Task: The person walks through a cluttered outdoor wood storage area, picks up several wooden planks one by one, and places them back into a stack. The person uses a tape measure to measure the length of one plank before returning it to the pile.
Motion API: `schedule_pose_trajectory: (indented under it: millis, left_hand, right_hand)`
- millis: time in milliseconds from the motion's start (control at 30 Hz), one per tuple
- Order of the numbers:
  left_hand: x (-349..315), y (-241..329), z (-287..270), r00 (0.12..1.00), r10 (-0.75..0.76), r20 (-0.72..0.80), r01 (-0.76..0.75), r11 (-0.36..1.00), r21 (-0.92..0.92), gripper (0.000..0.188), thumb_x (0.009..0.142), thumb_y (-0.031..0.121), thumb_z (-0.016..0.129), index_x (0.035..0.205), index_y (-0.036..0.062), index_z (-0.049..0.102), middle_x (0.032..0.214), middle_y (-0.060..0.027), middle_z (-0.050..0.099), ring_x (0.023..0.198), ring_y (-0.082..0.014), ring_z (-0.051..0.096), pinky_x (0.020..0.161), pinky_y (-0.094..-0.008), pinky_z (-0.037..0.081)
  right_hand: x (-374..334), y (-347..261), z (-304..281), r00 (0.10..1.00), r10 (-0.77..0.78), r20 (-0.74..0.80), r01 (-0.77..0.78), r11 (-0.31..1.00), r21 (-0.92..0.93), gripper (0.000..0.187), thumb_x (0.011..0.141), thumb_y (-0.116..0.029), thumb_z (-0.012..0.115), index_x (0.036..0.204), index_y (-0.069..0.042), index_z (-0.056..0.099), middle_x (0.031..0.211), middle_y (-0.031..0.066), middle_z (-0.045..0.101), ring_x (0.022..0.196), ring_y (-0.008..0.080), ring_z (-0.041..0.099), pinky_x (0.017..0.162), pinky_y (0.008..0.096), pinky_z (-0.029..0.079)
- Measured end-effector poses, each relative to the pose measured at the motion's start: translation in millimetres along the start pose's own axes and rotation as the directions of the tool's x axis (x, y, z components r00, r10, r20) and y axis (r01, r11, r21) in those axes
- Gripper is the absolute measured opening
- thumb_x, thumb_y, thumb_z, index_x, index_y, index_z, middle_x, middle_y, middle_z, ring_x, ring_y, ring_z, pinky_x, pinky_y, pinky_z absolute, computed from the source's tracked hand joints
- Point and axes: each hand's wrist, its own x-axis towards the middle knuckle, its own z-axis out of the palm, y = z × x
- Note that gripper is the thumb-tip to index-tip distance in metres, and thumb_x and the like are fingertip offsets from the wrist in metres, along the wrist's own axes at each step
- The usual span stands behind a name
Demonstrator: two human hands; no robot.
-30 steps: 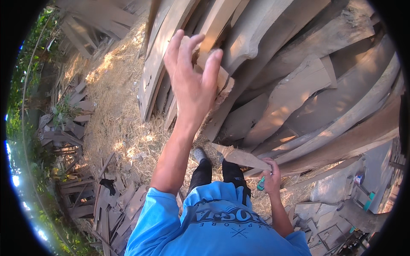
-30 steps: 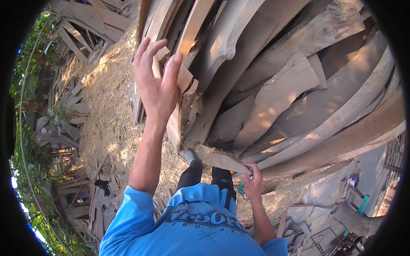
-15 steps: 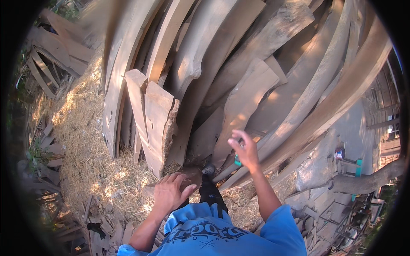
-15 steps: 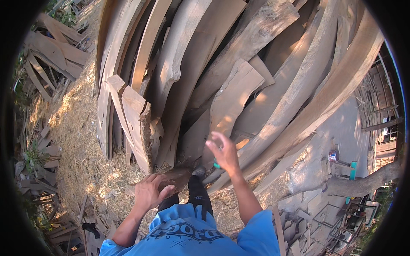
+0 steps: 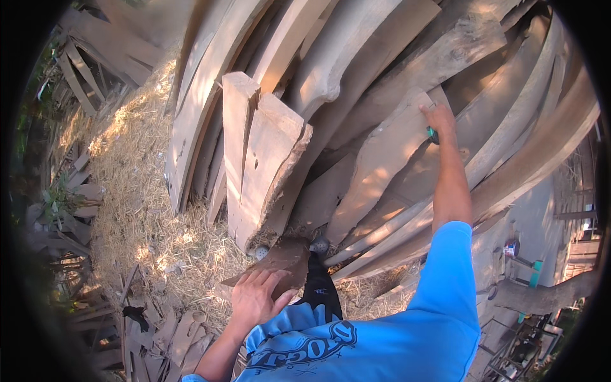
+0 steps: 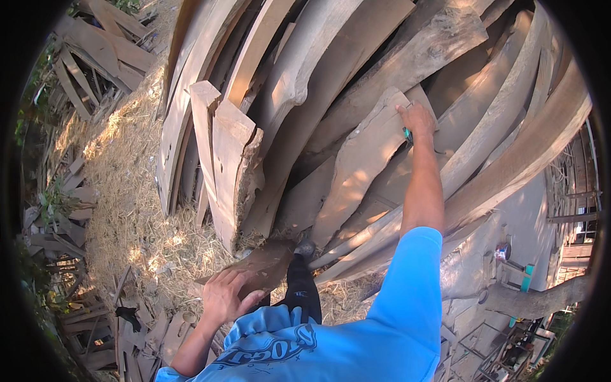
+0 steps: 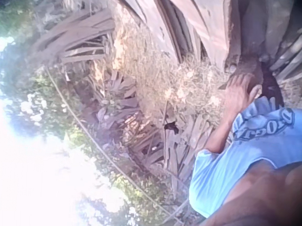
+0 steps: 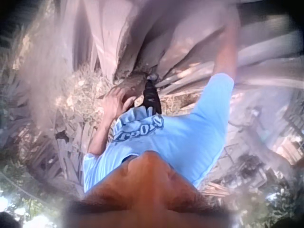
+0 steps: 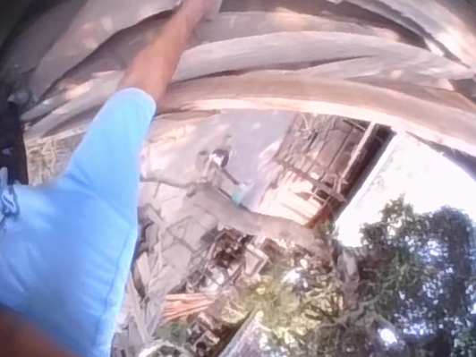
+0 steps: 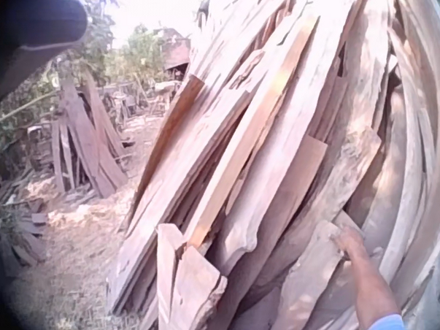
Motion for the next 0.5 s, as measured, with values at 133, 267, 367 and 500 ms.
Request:
schedule_pose_trajectory:
  millis: [133, 267, 367, 500]
  left_hand:
    - [13.6, 3.3, -0.4, 0.999, 0.031, -0.043, -0.031, 1.0, 0.001, 0.056, 0.077, 0.044, 0.068, 0.117, 0.006, 0.058, 0.112, -0.0123, 0.062, 0.102, -0.0296, 0.06, 0.086, -0.0395, 0.047]
    - [30.0, 9.9, -0.7, 0.996, 0.032, -0.084, -0.036, 0.998, -0.055, 0.059, 0.079, 0.041, 0.068, 0.124, 0.0056, 0.053, 0.119, -0.0131, 0.057, 0.107, -0.0313, 0.056, 0.091, -0.0416, 0.044]
    - [39.8, 8.2, 3.2, 0.986, -0.009, -0.165, -0.022, 0.982, -0.186, 0.067, 0.076, 0.036, 0.072, 0.13, 0.0033, 0.047, 0.124, -0.018, 0.054, 0.113, -0.0349, 0.053, 0.096, -0.042, 0.042]
    - [46.5, 1.9, 11.4, 0.972, -0.114, -0.207, -0.002, 0.872, -0.489, 0.077, 0.08, 0.044, 0.066, 0.138, 0.0015, 0.037, 0.133, -0.0195, 0.046, 0.123, -0.032, 0.047, 0.099, -0.043, 0.039]
  right_hand:
    - [-80.8, -16.4, -39.8, 0.997, -0.083, -0.004, 0.083, 0.995, 0.054, 0.047, 0.089, -0.039, 0.054, 0.124, -0.007, 0.056, 0.109, 0.0235, 0.063, 0.105, 0.0381, 0.059, 0.09, 0.0471, 0.045]
    - [-171.1, -44.2, -94.7, 0.98, -0.175, 0.09, 0.168, 0.983, 0.075, 0.038, 0.088, -0.031, 0.057, 0.119, -0.008, 0.059, 0.099, 0.0223, 0.066, 0.097, 0.038, 0.061, 0.084, 0.0466, 0.048]
    - [-235.4, -64.3, -116.8, 0.942, -0.327, 0.069, 0.315, 0.937, 0.151, 0.031, 0.085, -0.028, 0.062, 0.105, -0.004, 0.062, 0.082, 0.0208, 0.067, 0.083, 0.0367, 0.066, 0.075, 0.0463, 0.051]
    - [-308.5, -89.1, -120.9, 0.858, -0.513, 0.028, 0.482, 0.823, 0.302, 0.033, 0.079, -0.028, 0.068, 0.093, -0.002, 0.053, 0.078, 0.0175, 0.063, 0.07, 0.0371, 0.064, 0.064, 0.0457, 0.05]
